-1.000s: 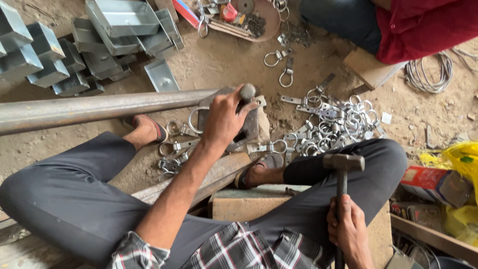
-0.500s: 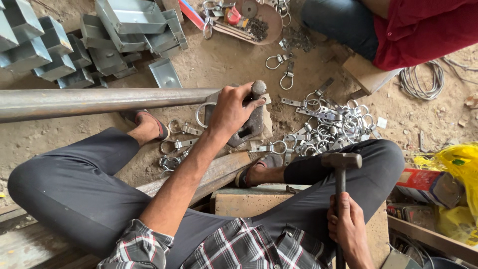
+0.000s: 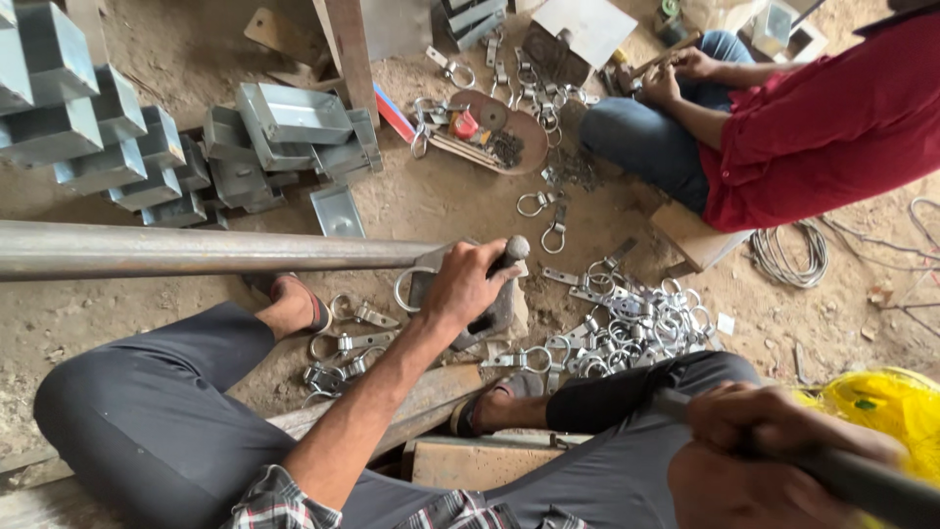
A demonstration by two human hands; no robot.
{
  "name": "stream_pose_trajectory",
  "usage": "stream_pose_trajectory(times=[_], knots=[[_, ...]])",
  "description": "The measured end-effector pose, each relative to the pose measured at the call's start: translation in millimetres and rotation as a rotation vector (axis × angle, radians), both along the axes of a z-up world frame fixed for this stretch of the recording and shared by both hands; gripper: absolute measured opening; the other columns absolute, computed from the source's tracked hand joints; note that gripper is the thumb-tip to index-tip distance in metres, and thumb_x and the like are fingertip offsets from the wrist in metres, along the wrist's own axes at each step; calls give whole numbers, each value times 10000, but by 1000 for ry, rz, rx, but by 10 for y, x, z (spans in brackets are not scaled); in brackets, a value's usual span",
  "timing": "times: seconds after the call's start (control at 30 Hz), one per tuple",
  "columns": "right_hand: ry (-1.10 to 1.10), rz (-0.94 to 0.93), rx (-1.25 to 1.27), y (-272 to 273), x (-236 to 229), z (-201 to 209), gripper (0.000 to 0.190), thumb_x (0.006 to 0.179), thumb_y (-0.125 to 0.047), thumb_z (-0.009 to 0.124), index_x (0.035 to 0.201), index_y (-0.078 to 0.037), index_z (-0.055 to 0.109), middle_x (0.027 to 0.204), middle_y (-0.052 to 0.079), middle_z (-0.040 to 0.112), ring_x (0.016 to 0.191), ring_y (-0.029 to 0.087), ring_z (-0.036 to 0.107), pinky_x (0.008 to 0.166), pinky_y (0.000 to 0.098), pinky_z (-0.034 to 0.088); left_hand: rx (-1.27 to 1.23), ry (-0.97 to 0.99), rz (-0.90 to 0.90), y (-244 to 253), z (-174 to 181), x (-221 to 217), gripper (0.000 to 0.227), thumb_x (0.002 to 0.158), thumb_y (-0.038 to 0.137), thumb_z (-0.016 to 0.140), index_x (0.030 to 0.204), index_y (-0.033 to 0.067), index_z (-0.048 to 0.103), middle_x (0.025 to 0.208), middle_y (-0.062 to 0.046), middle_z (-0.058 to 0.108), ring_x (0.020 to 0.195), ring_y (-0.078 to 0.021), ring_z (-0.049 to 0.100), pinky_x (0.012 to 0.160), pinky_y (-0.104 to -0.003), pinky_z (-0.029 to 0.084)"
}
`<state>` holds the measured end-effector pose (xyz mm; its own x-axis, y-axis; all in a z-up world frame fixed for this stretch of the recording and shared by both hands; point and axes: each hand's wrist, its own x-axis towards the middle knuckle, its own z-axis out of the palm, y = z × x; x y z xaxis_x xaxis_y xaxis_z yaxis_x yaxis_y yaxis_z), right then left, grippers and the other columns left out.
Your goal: The person sits on the ground and repeatedly hammers a metal part placed on a stone anvil. They hold the part with their left hand and strike it with a hammer in their right hand. Another person in the background is also working with similar metal parts.
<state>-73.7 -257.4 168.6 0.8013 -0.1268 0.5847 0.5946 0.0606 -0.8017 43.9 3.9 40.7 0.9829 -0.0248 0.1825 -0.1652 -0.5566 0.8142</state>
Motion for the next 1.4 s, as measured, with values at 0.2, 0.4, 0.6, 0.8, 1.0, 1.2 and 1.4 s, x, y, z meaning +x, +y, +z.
stream_pose_trajectory(times=[0.2, 0.4, 0.6, 0.8, 1.0, 1.2, 1.4], knots=[[86, -215, -1055, 764, 468, -153, 317, 1100, -273, 470, 1028, 3, 610, 673, 36, 526, 557, 141, 473, 467, 322, 405, -12, -85, 20, -36, 9, -9, 219, 886, 227, 798, 1006, 51, 749, 716, -109, 758, 553, -179, 705, 459, -342, 563], [767, 114, -743, 319, 97, -160, 342, 1088, -280, 488, 893, -17, 588, 573, 60, 513, 491, 140, 460, 444, 332, 385, 30, 197, -4, 10, 92, 21, 240, 973, 269, 737, 1062, 48, 704, 792, -120, 753, 599, -252, 727, 504, -366, 601], [635, -170, -399, -755, -772, -1272, 298, 1070, -281, 521, 1111, -9, 636, 819, 65, 579, 647, 119, 526, 518, 220, 424, -247, 29, 108, 249, 11, -58, 123, 931, 181, 775, 979, 69, 758, 955, -73, 791, 797, -188, 777, 725, -330, 639], [1039, -354, -17, -1604, -1270, -2314, 405, 1126, -322, 505, 996, 28, 662, 781, 92, 622, 549, 133, 510, 512, 268, 459, -477, -118, 145, 345, 102, -308, 128, 955, 127, 746, 1047, 46, 712, 864, -31, 766, 792, -73, 718, 663, -242, 549], [1334, -164, 12, -1603, -1231, -2041, 576, 1097, -493, 382, 872, -2, 581, 448, 89, 389, 340, 143, 310, 338, 295, 249, -319, -44, 176, 226, 151, -338, 128, 936, 170, 785, 1032, 94, 746, 716, 17, 696, 568, -50, 512, 512, -245, 362], [1368, -158, -79, -1368, -1107, -1713, 554, 1071, -454, 387, 880, 33, 571, 467, 69, 409, 352, 129, 318, 354, 291, 243, -338, -71, 149, 188, 51, -295, 138, 954, 190, 767, 1032, 79, 740, 759, 32, 708, 597, -35, 540, 524, -238, 391], [1346, -113, -37, -1369, -1084, -1681, 523, 1067, -450, 386, 895, 12, 560, 462, 50, 387, 344, 115, 297, 338, 285, 226, -239, 16, 146, 207, -110, -213, 133, 947, 205, 741, 1034, 105, 730, 786, -10, 755, 585, -71, 623, 497, -262, 474]])
